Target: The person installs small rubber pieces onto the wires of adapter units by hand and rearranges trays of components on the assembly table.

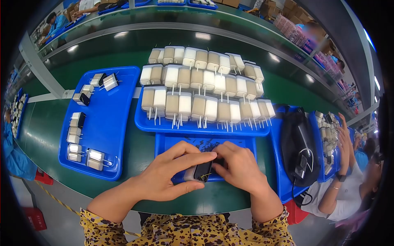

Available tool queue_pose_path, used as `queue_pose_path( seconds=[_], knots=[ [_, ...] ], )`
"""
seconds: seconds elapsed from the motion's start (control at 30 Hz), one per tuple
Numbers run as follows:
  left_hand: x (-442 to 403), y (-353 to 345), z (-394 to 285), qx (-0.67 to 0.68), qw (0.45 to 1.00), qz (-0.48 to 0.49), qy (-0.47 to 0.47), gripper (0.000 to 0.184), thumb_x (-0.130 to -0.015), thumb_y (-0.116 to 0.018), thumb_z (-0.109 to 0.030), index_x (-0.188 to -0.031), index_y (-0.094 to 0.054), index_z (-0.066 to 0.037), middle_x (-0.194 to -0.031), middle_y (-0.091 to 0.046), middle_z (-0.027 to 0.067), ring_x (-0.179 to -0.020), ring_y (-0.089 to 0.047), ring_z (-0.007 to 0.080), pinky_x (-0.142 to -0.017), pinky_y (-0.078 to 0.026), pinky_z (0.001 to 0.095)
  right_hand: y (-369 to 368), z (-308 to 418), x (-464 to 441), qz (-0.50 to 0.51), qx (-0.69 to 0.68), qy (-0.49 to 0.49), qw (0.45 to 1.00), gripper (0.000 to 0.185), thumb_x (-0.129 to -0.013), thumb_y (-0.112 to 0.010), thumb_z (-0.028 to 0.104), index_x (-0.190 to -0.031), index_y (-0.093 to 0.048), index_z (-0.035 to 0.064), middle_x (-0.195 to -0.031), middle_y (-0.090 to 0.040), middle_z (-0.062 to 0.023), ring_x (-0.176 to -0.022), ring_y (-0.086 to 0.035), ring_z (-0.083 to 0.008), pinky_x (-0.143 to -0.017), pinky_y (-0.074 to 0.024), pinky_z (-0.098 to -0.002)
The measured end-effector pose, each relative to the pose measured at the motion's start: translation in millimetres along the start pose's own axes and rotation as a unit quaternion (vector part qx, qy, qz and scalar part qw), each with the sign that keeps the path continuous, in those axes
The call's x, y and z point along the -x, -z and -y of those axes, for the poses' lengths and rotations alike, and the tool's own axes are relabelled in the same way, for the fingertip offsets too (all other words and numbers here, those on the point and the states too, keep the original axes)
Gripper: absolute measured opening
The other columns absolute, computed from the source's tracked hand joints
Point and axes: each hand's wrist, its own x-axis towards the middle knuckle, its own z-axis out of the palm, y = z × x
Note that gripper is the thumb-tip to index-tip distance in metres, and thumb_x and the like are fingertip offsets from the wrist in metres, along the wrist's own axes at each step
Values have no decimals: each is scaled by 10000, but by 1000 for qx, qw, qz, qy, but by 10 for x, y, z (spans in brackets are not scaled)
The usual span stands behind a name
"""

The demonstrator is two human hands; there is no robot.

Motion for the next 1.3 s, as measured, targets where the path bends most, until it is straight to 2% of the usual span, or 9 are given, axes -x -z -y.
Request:
queue_pose_path(
  seconds=[0.27, 0.5, 0.6, 0.67, 0.7, 0.77, 0.9, 1.07, 1.3],
  knots=[
    [-5, -15, -38, 16, 1000, 2, 16, 693, -813, -760, -157, -1438, -462, -123, -1106, -562, 127, -940, -560, 266, -824, -477, 356, -60, -65, -5, 20, 71, 4, 997, 100, -807, -651, 49, -904, -626, 45, -808, -589, -129, -688, -619, -373, -574, -493, -465],
    [5, -21, -34, 16, 999, -7, 46, 673, -769, -823, -159, -1347, -510, -18, -1145, -570, 152, -1002, -588, 243, -778, -580, 353, 26, -23, -29, -20, 25, 18, 999, 44, -811, -639, 28, -851, -641, 47, -783, -616, -125, -683, -609, -370, -566, -490, -447],
    [13, -35, -38, 41, 997, -24, 58, 673, -751, -839, -140, -1323, -509, -10, -1146, -571, 159, -1004, -604, 244, -799, -592, 358, 54, -5, -35, -54, -12, 10, 998, 51, -828, -658, 23, -876, -647, 36, -788, -643, -99, -654, -643, -274, -552, -495, -370],
    [21, -47, -50, 56, 996, -33, 57, 679, -741, -848, -133, -1315, -507, -7, -1144, -573, 161, -1003, -612, 245, -812, -595, 359, 50, -47, 7, -61, -254, -71, 962, 65, -872, -667, 27, -933, -651, 13, -821, -676, -69, -685, -654, -145, -586, -502, -275],
    [34, -48, -55, 55, 996, -26, 63, 685, -758, -834, -202, -1335, -495, -57, -1145, -578, 142, -983, -614, 256, -804, -580, 368, 74, -41, 14, -61, -252, -72, 963, 65, -872, -667, 27, -933, -651, 13, -821, -676, -69, -685, -654, -145, -586, -502, -275],
    [46, -70, -61, 58, 996, -20, 69, 692, -775, -821, -271, -1355, -483, -107, -1146, -583, 123, -963, -616, 267, -797, -565, 377, 137, -15, 22, -46, -496, -119, 859, 82, -913, -653, 44, -973, -647, -12, -884, -691, -77, -756, -644, -89, -653, -509, -223],
    [62, -132, -36, 67, 995, -8, 69, 717, -772, -824, -297, -1361, -467, -97, -1155, -583, 125, -963, -619, 276, -796, -566, 381, 126, -18, 10, -6, -638, -100, 764, 85, -924, -643, 52, -970, -638, -19, -909, -688, -106, -768, -653, -121, -687, -524, -229],
    [57, -131, -54, 51, 996, -2, 73, 757, -710, -879, -201, -1331, -480, -32, -1170, -593, 158, -1033, -648, 263, -826, -603, 390, 64, -8, 15, 9, -640, -94, 763, 91, -923, -644, 52, -973, -636, -23, -921, -681, -106, -771, -635, -120, -703, -520, -241],
    [76, -156, -14, 68, 995, -21, 67, 724, -768, -826, -308, -1355, -462, -91, -1169, -585, 131, -988, -630, 285, -799, -574, 391, 45, -1, 15, 1, -637, -82, 767, 82, -921, -641, 38, -973, -635, -25, -931, -671, -104, -780, -617, -119, -715, -511, -244]
  ],
)
